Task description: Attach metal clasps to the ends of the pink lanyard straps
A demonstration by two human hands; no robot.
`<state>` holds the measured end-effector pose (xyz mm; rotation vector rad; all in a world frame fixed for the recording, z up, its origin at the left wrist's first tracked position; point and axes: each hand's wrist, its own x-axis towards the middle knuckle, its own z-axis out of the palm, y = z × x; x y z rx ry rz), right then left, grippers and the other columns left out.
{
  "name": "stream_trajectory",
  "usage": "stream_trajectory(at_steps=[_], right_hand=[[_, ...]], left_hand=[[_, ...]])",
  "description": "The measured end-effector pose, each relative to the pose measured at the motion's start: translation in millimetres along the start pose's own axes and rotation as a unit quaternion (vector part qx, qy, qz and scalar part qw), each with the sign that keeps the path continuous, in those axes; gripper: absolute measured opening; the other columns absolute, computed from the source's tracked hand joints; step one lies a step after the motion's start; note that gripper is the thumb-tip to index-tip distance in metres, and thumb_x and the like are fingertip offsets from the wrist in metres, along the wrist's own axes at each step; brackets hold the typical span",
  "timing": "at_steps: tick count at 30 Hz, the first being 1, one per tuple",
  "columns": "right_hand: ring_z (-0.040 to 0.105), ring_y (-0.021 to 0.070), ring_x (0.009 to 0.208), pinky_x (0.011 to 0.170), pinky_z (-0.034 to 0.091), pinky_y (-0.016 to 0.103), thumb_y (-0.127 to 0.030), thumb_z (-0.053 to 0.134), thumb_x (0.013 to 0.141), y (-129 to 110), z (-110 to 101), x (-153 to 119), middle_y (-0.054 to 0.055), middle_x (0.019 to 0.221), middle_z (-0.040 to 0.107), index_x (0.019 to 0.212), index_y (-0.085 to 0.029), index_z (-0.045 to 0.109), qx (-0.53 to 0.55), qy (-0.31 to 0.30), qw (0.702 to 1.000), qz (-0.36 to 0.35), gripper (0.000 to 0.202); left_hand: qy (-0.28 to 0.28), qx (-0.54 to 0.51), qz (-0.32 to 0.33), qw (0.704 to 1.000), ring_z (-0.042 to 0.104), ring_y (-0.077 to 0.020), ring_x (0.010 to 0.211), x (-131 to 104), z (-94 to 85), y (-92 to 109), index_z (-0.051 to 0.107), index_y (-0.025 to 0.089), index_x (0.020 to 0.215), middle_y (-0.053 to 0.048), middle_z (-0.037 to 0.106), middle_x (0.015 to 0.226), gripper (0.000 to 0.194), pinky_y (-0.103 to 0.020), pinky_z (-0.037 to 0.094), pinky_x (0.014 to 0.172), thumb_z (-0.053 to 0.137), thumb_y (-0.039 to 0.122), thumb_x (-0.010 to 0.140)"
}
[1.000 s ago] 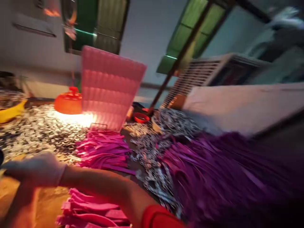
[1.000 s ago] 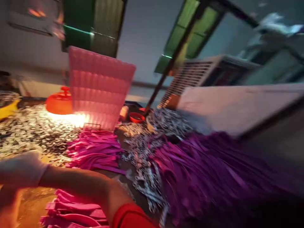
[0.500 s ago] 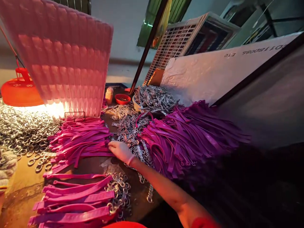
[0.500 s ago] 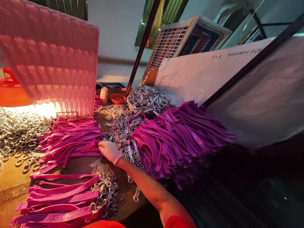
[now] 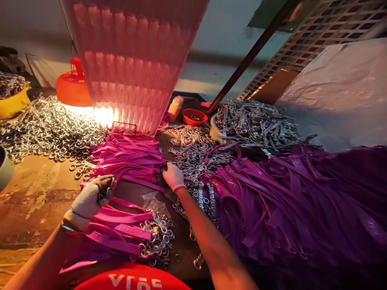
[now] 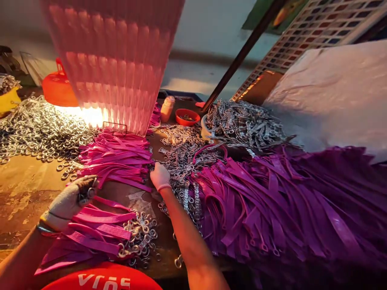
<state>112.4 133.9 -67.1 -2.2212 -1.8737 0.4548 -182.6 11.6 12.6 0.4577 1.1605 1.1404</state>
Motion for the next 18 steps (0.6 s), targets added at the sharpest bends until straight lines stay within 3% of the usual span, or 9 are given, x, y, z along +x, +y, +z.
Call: stream_trajectory(at_steps=[6, 9, 11, 13, 15, 18], right_hand=[[0.065, 0.0243, 0.103, 0.091, 0.045, 0.03, -0.014, 0.052, 0.087, 11, 5, -17, 0.013, 0.107, 0.072, 0.11, -0.016, 0.07, 0.06, 0.046, 0.997, -0.023, 0.029], [0.063, 0.0258, 0.105, 0.094, 0.046, 0.034, -0.018, 0.048, 0.089, 6, -3, -33, 0.016, 0.109, 0.071, 0.107, -0.014, 0.069, 0.11, 0.079, 0.99, -0.05, 0.028], [0.065, 0.0239, 0.097, 0.088, 0.049, 0.033, -0.024, 0.044, 0.093, -2, -12, -55, 0.013, 0.105, 0.072, 0.109, -0.015, 0.068, 0.145, 0.084, 0.983, -0.077, 0.03], [0.066, 0.019, 0.078, 0.073, 0.052, 0.028, -0.031, 0.043, 0.096, -15, -21, -86, 0.006, 0.092, 0.073, 0.112, -0.019, 0.067, 0.195, 0.048, 0.972, -0.119, 0.03], [0.063, 0.0151, 0.065, 0.063, 0.05, 0.025, -0.037, 0.047, 0.097, -32, -28, -121, 0.001, 0.085, 0.072, 0.115, -0.022, 0.066, 0.29, -0.045, 0.939, -0.178, 0.03], [0.067, 0.0153, 0.084, 0.077, 0.053, 0.026, -0.034, 0.056, 0.092, -55, -33, -161, 0.001, 0.101, 0.073, 0.118, -0.023, 0.065, 0.386, -0.136, 0.882, -0.231, 0.029]], left_hand=[[-0.025, -0.014, -0.006, 1.0, 0.057, -0.0083, 0.049, -28, 24.1, -39, 0.07, 0.012, 0.097, -0.006, 0.07, 0.078, 0.039, -0.012, 0.031, 0.035, 0.084, 0.024, 0.062], [-0.024, -0.009, -0.005, 1.0, 0.056, -0.0089, 0.049, -36, 23.2, -46, 0.07, 0.012, 0.098, -0.005, 0.069, 0.076, 0.045, -0.013, 0.029, 0.035, 0.086, 0.03, 0.06], [-0.031, 0.015, -0.003, 0.999, 0.055, -0.0087, 0.049, -38, 19.8, -50, 0.068, 0.012, 0.1, -0.007, 0.07, 0.08, 0.045, -0.014, 0.029, 0.035, 0.085, 0.033, 0.063], [-0.043, 0.05, 0.009, 0.998, 0.052, -0.008, 0.048, -39, 17.0, -55, 0.067, 0.013, 0.102, -0.007, 0.071, 0.083, 0.042, -0.015, 0.029, 0.035, 0.082, 0.037, 0.071], [-0.058, 0.083, 0.028, 0.994, 0.049, -0.0077, 0.046, -39, 16.2, -59, 0.067, 0.013, 0.103, -0.005, 0.069, 0.076, 0.039, -0.016, 0.029, 0.036, 0.077, 0.04, 0.077], [-0.087, 0.102, 0.061, 0.989, 0.047, -0.0085, 0.045, -39, 17.5, -63, 0.067, 0.013, 0.102, -0.001, 0.063, 0.064, 0.037, -0.018, 0.033, 0.039, 0.074, 0.043, 0.08]])
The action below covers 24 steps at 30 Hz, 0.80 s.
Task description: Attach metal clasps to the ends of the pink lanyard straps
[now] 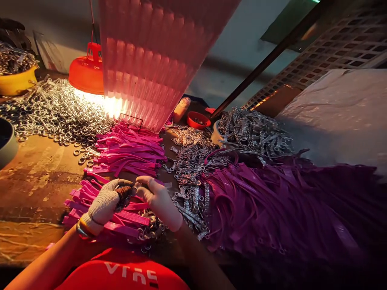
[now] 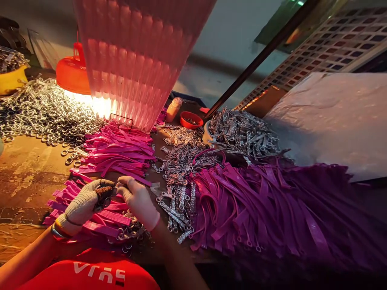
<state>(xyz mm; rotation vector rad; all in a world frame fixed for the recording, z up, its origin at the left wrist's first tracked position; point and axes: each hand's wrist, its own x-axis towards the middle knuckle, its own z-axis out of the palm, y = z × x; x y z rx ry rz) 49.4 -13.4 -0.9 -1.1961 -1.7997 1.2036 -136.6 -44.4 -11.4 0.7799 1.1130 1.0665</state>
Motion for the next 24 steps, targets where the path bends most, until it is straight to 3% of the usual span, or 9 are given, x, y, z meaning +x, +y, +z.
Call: stream_trajectory(at_steps=[3, 9, 12, 15, 17, 21, 24], right_hand=[[0.067, 0.0168, 0.097, 0.089, 0.053, 0.029, -0.029, 0.059, 0.089, -11, 16, -6, 0.001, 0.109, 0.072, 0.117, -0.024, 0.065, 0.032, 0.001, 0.999, -0.011, 0.029], [0.066, 0.0166, 0.083, 0.074, 0.055, 0.028, -0.033, 0.061, 0.086, -11, 30, -7, 0.002, 0.1, 0.072, 0.112, -0.022, 0.065, 0.082, 0.086, 0.992, 0.041, 0.028], [0.064, 0.0167, 0.083, 0.074, 0.053, 0.027, -0.033, 0.061, 0.086, -12, 35, -11, 0.002, 0.096, 0.07, 0.105, -0.022, 0.065, 0.072, 0.101, 0.992, 0.037, 0.023], [0.063, 0.0163, 0.081, 0.074, 0.052, 0.027, -0.034, 0.057, 0.09, -11, 32, -15, 0.001, 0.09, 0.068, 0.099, -0.022, 0.064, 0.073, 0.087, 0.992, 0.051, 0.017], [0.063, 0.0162, 0.085, 0.079, 0.052, 0.028, -0.034, 0.054, 0.093, -8, 25, -16, 0.002, 0.094, 0.067, 0.106, -0.021, 0.064, 0.061, 0.073, 0.995, 0.037, 0.021], [0.061, 0.0169, 0.106, 0.096, 0.048, 0.03, -0.029, 0.053, 0.096, -9, 12, -16, 0.005, 0.116, 0.065, 0.129, -0.023, 0.058, 0.001, -0.037, 0.997, -0.07, 0.034], [0.062, 0.0172, 0.101, 0.092, 0.048, 0.029, -0.028, 0.052, 0.099, -14, 9, -18, 0.004, 0.109, 0.067, 0.116, -0.023, 0.065, -0.045, -0.069, 0.99, -0.112, 0.021]], left_hand=[[-0.011, -0.017, 0.007, 1.0, 0.046, -0.0083, 0.044, -2, 0.7, 1, 0.067, 0.014, 0.099, 0.001, 0.06, 0.06, 0.036, -0.019, 0.035, 0.041, 0.075, 0.043, 0.08], [-0.026, -0.06, -0.036, 0.997, 0.041, -0.0056, 0.041, -11, -0.4, -3, 0.067, 0.015, 0.101, 0.003, 0.056, 0.06, 0.04, -0.016, 0.026, 0.036, 0.077, 0.047, 0.078], [-0.023, -0.066, -0.049, 0.996, 0.044, -0.0059, 0.042, -15, 0.6, -7, 0.067, 0.015, 0.097, 0.003, 0.057, 0.063, 0.039, -0.016, 0.029, 0.036, 0.078, 0.046, 0.077], [-0.021, -0.101, -0.085, 0.991, 0.044, -0.0054, 0.043, -17, 0.2, -5, 0.065, 0.015, 0.088, 0.004, 0.054, 0.06, 0.036, -0.015, 0.029, 0.036, 0.079, 0.044, 0.073], [-0.025, -0.101, -0.136, 0.985, 0.04, -0.0055, 0.04, -16, -1.0, -2, 0.063, 0.016, 0.083, 0.005, 0.051, 0.056, 0.034, -0.015, 0.024, 0.033, 0.078, 0.044, 0.07], [-0.057, -0.056, -0.187, 0.979, 0.037, -0.0065, 0.036, -14, -2.5, -1, 0.062, 0.017, 0.08, 0.004, 0.053, 0.055, 0.031, -0.017, 0.022, 0.031, 0.072, 0.045, 0.074], [-0.075, -0.021, -0.192, 0.978, 0.036, -0.0068, 0.036, -11, -0.4, -7, 0.058, 0.017, 0.072, 0.004, 0.05, 0.051, 0.027, -0.018, 0.023, 0.032, 0.069, 0.042, 0.076]])
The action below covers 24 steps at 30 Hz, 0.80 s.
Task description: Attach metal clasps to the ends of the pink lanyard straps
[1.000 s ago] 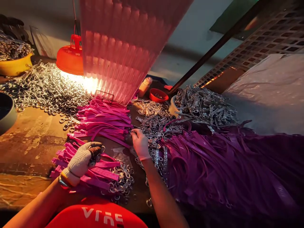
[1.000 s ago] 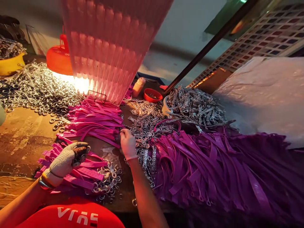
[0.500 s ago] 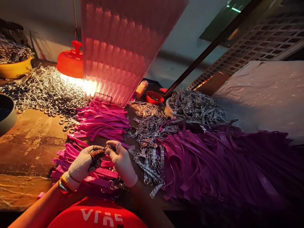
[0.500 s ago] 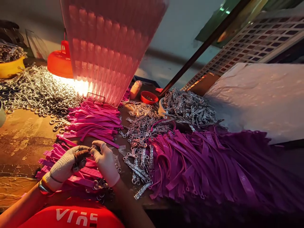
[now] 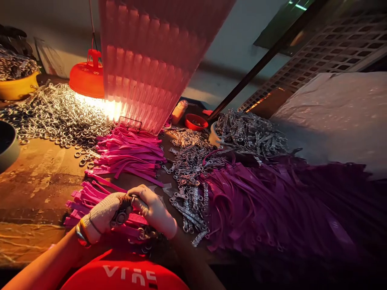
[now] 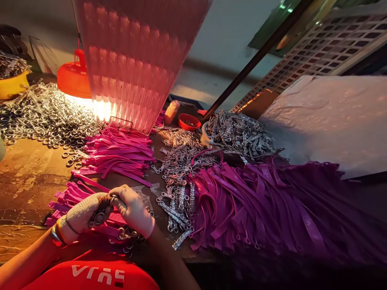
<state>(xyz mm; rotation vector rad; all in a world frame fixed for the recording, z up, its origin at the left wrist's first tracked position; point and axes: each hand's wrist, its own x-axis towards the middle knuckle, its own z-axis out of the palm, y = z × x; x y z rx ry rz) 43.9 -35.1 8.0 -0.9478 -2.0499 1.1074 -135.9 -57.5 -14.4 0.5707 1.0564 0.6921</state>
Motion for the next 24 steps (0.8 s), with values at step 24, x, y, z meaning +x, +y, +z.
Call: stream_trajectory(at_steps=[24], right_hand=[[0.058, 0.0163, 0.058, 0.054, 0.029, 0.027, -0.038, 0.059, 0.096, 2, -3, -38, 0.001, 0.065, 0.067, 0.076, -0.023, 0.064, -0.207, 0.079, 0.962, 0.157, 0.025]], left_hand=[[-0.028, 0.117, -0.028, 0.992, 0.03, -0.0075, 0.036, 22, 26.2, 20, 0.056, 0.02, 0.078, 0.008, 0.041, 0.049, 0.033, -0.018, 0.019, 0.033, 0.066, 0.052, 0.075]])
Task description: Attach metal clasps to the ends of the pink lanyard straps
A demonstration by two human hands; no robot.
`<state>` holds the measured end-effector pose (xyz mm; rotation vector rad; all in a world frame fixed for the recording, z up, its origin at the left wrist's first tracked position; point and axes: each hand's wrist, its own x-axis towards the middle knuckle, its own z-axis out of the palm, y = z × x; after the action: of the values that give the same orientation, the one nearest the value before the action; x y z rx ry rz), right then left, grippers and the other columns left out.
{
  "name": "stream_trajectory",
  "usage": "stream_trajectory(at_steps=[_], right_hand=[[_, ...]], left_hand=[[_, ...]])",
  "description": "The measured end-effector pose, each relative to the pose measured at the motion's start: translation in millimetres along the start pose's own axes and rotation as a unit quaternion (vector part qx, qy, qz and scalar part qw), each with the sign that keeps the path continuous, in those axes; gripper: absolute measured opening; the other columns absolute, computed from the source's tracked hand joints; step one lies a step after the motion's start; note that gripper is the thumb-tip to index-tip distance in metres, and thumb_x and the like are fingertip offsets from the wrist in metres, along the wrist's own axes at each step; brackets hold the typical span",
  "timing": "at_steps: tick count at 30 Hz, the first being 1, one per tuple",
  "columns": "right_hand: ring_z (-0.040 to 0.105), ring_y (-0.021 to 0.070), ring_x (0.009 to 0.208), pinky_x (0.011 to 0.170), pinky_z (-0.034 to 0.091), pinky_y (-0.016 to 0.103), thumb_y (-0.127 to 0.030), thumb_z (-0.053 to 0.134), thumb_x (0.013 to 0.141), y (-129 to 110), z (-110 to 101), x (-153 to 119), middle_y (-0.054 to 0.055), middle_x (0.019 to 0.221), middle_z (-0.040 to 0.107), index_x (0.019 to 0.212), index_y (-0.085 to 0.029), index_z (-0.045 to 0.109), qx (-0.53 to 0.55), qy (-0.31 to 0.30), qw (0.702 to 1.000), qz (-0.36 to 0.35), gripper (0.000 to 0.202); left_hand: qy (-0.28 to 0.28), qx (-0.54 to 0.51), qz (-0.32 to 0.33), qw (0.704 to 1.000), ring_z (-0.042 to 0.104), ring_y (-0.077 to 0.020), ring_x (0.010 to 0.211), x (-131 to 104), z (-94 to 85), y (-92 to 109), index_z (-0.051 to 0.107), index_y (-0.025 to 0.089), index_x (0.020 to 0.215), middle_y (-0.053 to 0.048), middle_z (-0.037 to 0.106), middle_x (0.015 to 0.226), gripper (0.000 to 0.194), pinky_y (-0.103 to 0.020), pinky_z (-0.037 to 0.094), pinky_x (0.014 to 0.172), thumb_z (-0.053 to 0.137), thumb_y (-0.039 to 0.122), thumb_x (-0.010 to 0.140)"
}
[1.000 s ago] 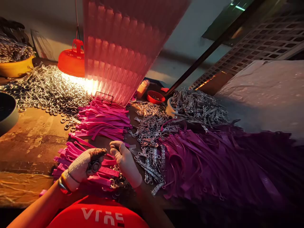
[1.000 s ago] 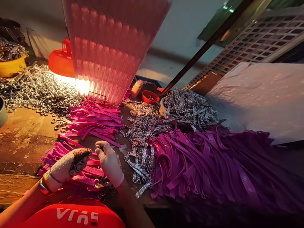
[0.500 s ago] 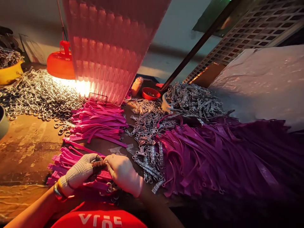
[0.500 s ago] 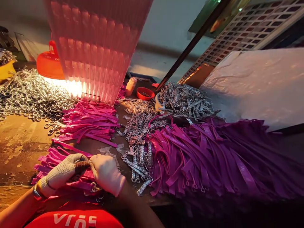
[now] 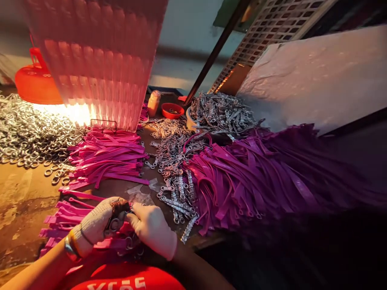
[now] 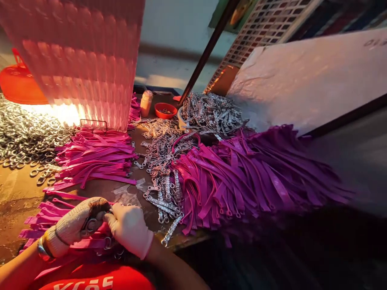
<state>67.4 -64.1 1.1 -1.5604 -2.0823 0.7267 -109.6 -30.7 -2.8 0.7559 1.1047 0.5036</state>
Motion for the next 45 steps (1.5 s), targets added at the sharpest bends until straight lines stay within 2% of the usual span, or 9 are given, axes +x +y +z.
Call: stream_trajectory(at_steps=[3, 7, 11, 14, 21, 26, 31, 38, 45], right_hand=[[0.062, 0.0183, 0.066, 0.06, 0.037, 0.026, -0.041, 0.051, 0.1, 22, -9, 1, 0.004, 0.073, 0.07, 0.085, -0.023, 0.067, 0.051, 0.077, 0.995, 0.026, 0.028], [0.063, 0.019, 0.076, 0.071, 0.046, 0.027, -0.046, 0.041, 0.104, 48, -14, 2, 0.005, 0.086, 0.071, 0.098, -0.021, 0.068, 0.188, 0.184, 0.961, 0.088, 0.037], [0.062, 0.0197, 0.08, 0.074, 0.049, 0.028, -0.048, 0.043, 0.103, 61, -7, -4, 0.004, 0.085, 0.07, 0.099, -0.021, 0.069, 0.249, 0.194, 0.942, 0.116, 0.038], [0.066, 0.0206, 0.09, 0.084, 0.051, 0.03, -0.044, 0.043, 0.103, 65, -1, -9, 0.006, 0.1, 0.074, 0.108, -0.021, 0.07, 0.258, 0.191, 0.939, 0.122, 0.036], [0.069, 0.0209, 0.105, 0.093, 0.051, 0.03, -0.032, 0.047, 0.102, 46, -3, -3, 0.007, 0.115, 0.074, 0.125, -0.023, 0.066, 0.203, 0.167, 0.963, 0.063, 0.031], [0.067, 0.0195, 0.103, 0.095, 0.049, 0.032, -0.02, 0.052, 0.098, 11, -1, 10, 0.006, 0.111, 0.074, 0.121, -0.024, 0.066, 0.173, 0.127, 0.973, -0.088, 0.028], [0.069, 0.018, 0.094, 0.084, 0.049, 0.028, -0.018, 0.053, 0.098, -18, 4, 11, 0.005, 0.105, 0.076, 0.122, -0.021, 0.064, 0.092, 0.064, 0.987, -0.119, 0.027], [0.065, 0.0192, 0.081, 0.071, 0.04, 0.031, -0.018, 0.047, 0.1, -33, 4, 4, 0.004, 0.088, 0.071, 0.116, -0.018, 0.062, -0.118, 0.016, 0.983, -0.141, 0.022], [0.061, 0.0219, 0.072, 0.062, 0.033, 0.035, -0.012, 0.051, 0.091, -38, 6, -3, 0.007, 0.084, 0.066, 0.105, -0.015, 0.058, -0.271, -0.011, 0.947, -0.174, 0.016]], left_hand=[[-0.054, 0.038, 0.023, 0.998, 0.031, -0.0073, 0.039, 26, 12.6, 21, 0.059, 0.019, 0.078, 0.006, 0.044, 0.054, 0.026, -0.019, 0.023, 0.036, 0.063, 0.044, 0.073], [0.029, 0.292, 0.16, 0.942, 0.052, -0.0145, 0.057, 78, 29.6, 47, 0.065, 0.019, 0.077, -0.003, 0.058, 0.067, 0.016, -0.024, 0.039, 0.052, 0.06, 0.033, 0.08], [0.081, 0.385, 0.176, 0.903, 0.062, -0.0234, 0.082, 117, 47.9, 50, 0.062, 0.02, 0.07, -0.006, 0.061, 0.074, 0.011, -0.027, 0.043, 0.069, 0.071, 0.014, 0.068], [0.104, 0.421, 0.164, 0.886, 0.065, -0.0281, 0.085, 123, 57.3, 43, 0.062, 0.018, 0.073, -0.008, 0.061, 0.074, 0.007, -0.033, 0.045, 0.075, 0.069, 0.016, 0.075], [0.085, 0.447, 0.205, 0.867, 0.062, -0.0223, 0.077, 68, 16.8, 42, 0.069, 0.019, 0.076, -0.008, 0.067, 0.079, 0.003, -0.028, 0.045, 0.069, 0.071, 0.02, 0.075], [0.071, 0.242, 0.127, 0.959, 0.032, -0.0094, 0.038, 1, -20.7, 36, 0.067, 0.016, 0.08, 0.004, 0.045, 0.043, 0.042, -0.021, 0.023, 0.038, 0.064, 0.058, 0.083], [0.079, 0.134, 0.106, 0.982, 0.029, -0.0069, 0.037, -43, -25.6, 23, 0.068, 0.013, 0.085, 0.006, 0.044, 0.043, 0.049, -0.019, 0.021, 0.036, 0.064, 0.062, 0.083], [0.072, 0.077, 0.105, 0.989, 0.032, -0.0068, 0.039, -51, -28.2, 2, 0.067, 0.014, 0.088, 0.006, 0.045, 0.047, 0.039, -0.018, 0.023, 0.038, 0.068, 0.053, 0.081], [0.06, 0.242, 0.109, 0.962, 0.035, -0.0094, 0.041, -45, -26.2, -6, 0.06, 0.017, 0.072, 0.004, 0.046, 0.047, 0.037, -0.021, 0.024, 0.04, 0.057, 0.051, 0.087]])
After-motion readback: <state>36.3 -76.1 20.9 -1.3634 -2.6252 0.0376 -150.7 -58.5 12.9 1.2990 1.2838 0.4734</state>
